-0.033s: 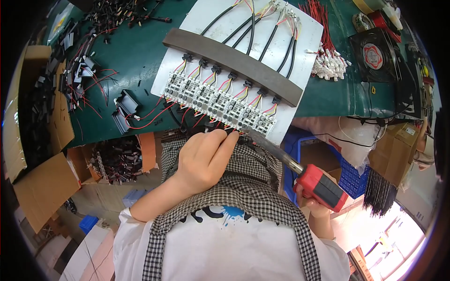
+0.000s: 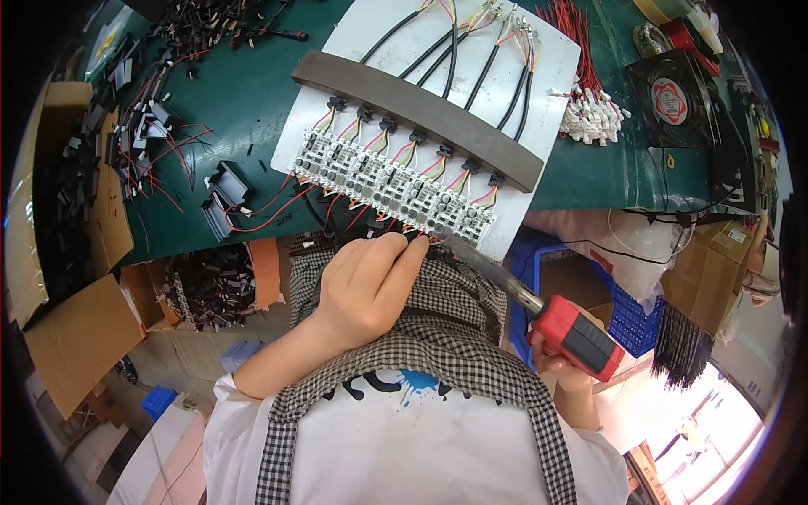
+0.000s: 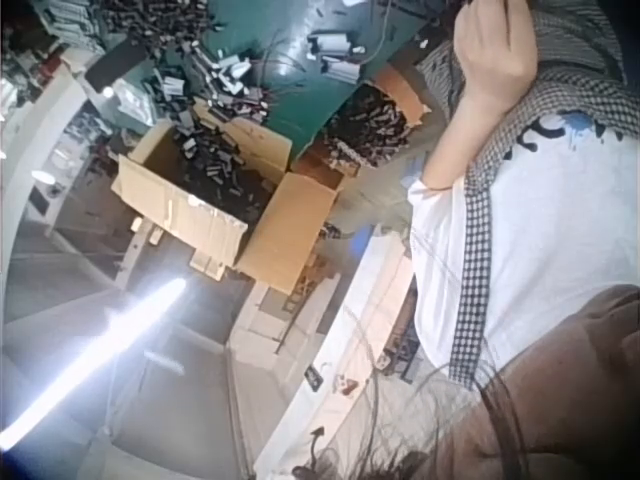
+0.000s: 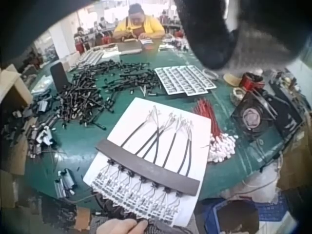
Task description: The person solders wires onto circuit boards aligned on a fixture using a soldering iron. The person then removes a bar from the fixture and lifts away the assembled circuit boards.
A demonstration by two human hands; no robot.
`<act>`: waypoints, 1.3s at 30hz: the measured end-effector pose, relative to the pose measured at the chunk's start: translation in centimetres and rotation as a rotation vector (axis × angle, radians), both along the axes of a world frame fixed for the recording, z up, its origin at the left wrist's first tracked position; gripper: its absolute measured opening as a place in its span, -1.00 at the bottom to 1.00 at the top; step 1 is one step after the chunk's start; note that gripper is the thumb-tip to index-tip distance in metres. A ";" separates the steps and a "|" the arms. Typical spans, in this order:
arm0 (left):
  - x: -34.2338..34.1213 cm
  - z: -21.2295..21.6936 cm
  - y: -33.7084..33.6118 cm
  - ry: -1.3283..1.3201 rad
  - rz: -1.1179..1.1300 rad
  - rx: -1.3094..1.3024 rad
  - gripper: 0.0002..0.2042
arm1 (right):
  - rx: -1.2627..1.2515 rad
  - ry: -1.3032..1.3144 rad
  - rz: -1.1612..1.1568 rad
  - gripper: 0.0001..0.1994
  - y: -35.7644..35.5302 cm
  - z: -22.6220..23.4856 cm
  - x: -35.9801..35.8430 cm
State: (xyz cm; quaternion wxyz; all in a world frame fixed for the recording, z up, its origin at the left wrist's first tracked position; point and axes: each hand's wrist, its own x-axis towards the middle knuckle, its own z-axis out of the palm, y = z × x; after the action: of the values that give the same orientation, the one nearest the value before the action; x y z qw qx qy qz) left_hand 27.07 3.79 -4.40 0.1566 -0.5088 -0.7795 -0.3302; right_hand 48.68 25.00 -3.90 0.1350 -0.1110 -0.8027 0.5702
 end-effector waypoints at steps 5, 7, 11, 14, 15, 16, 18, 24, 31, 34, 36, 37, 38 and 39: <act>-0.3 0.1 0.3 0.031 0.001 0.011 -0.72 | -0.120 -0.049 0.004 -0.35 0.3 -0.2 1.2; -0.3 0.1 0.3 0.038 0.005 0.008 -0.72 | -0.134 -0.021 -0.047 -0.34 0.1 -0.2 1.5; -0.4 0.2 -0.1 0.051 0.011 -0.005 -0.72 | -0.347 -0.077 -0.064 -0.31 -0.3 0.8 0.2; -0.3 0.9 -0.3 0.052 -0.009 -0.052 -0.70 | -0.396 -0.022 -0.032 -0.32 -0.1 1.3 -1.0; -0.3 1.0 -0.2 0.030 -0.013 -0.033 -0.68 | -0.398 -0.007 -0.045 -0.33 -0.2 1.3 -0.8; -0.2 0.9 0.0 0.008 -0.017 -0.010 -0.65 | -0.523 -0.081 -0.178 -0.32 -0.5 1.4 -0.1; -0.2 0.8 0.2 0.022 -0.031 -0.011 -0.66 | -0.448 0.017 -0.123 -0.29 -0.7 0.5 0.0; 0.0 0.5 -0.3 0.024 0.018 -0.010 -0.70 | -0.208 -0.058 -0.395 -0.22 -2.1 2.5 -1.7; -10.5 2.8 -6.6 0.241 0.482 -0.109 -0.81 | -0.307 -0.076 -0.284 -0.28 2.2 -1.1 2.2; -16.8 3.6 -11.5 0.251 0.692 -0.198 -0.84 | -0.311 -0.070 -0.194 -0.29 1.3 -0.7 0.9; -19.5 3.7 -14.6 0.185 0.788 -0.198 -0.84 | -0.307 -0.059 -0.205 -0.29 -0.3 1.2 -0.7; -20.4 3.8 -15.4 0.189 0.791 -0.197 -0.84 | -0.288 -0.080 -0.233 -0.29 -0.7 1.8 -1.1; -21.1 4.1 -16.0 0.190 0.748 -0.225 -0.84 | -0.268 -0.101 -0.261 -0.30 -0.8 2.1 -1.3; -21.6 4.2 -16.0 0.187 0.702 -0.249 -0.84 | -0.266 -0.098 -0.263 -0.30 -0.4 1.8 -1.2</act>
State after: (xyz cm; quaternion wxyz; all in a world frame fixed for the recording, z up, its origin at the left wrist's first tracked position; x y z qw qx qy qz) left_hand 5.51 -12.26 -0.21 0.2676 -0.2541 -0.9227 -0.1113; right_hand 47.51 24.58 -2.10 0.1532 -0.2594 -0.7044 0.6427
